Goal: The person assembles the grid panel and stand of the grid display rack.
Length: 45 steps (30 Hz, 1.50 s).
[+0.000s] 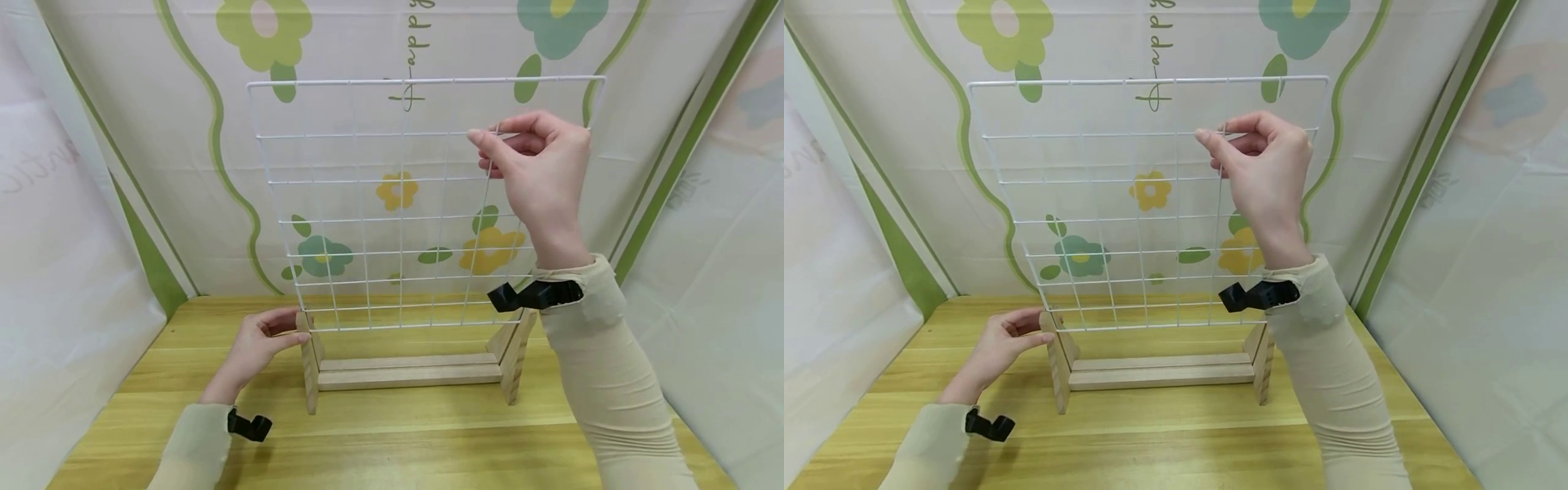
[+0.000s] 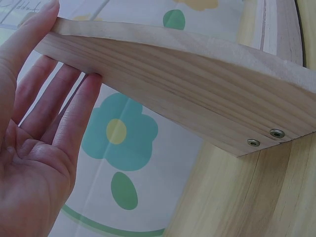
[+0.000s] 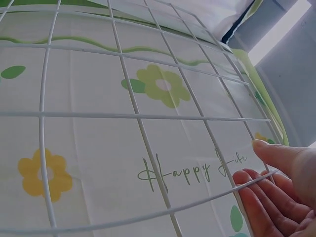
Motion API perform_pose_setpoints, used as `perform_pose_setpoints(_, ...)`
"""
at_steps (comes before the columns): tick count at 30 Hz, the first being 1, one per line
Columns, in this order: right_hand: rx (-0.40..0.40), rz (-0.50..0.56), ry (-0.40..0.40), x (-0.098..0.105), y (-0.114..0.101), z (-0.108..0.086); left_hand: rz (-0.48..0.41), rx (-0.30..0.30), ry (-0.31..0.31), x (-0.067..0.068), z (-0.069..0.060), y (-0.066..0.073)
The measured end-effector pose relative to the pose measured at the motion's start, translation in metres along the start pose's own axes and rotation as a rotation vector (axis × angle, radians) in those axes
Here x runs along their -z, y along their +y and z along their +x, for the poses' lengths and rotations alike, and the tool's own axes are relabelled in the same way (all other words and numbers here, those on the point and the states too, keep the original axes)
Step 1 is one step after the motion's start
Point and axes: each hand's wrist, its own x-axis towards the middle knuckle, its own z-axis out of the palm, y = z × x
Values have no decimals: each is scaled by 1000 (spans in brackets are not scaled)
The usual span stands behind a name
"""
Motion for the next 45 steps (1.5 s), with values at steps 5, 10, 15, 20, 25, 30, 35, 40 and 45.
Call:
perform_pose_setpoints(5, 2, -23, -2, -1, 3, -4, 2, 4, -4, 0, 0, 1)
perform_pose_setpoints(10, 3, -14, -3, 0, 5, -7, 0, 4, -2, 0, 1, 2)
perform_pose_setpoints(15, -4, -10, 3, 0, 8, -10, 0, 0, 2, 0, 1, 2)
perform_pose_setpoints(20, -4, -28, 8, -1, 10, -16, -3, -3, -3, -1, 1, 2)
perform_pose_setpoints(25, -4, 3, 19, 0, 10, -23, 2, -2, 0, -1, 0, 2)
perform_pose_setpoints(30, -15, 36, 28, 1, 14, -29, -6, -19, -4, -1, 0, 1)
perform_pose_setpoints(35, -5, 40, 32, 2, 19, -32, -16, -27, -8, -1, 0, 0)
perform_pose_setpoints(40, -3, 34, 37, 3, 16, -38, -15, -21, -4, -1, 0, 0)
perform_pose_setpoints(45, 1, 31, 37, 3, 14, -44, -12, -17, -6, -1, 0, 0)
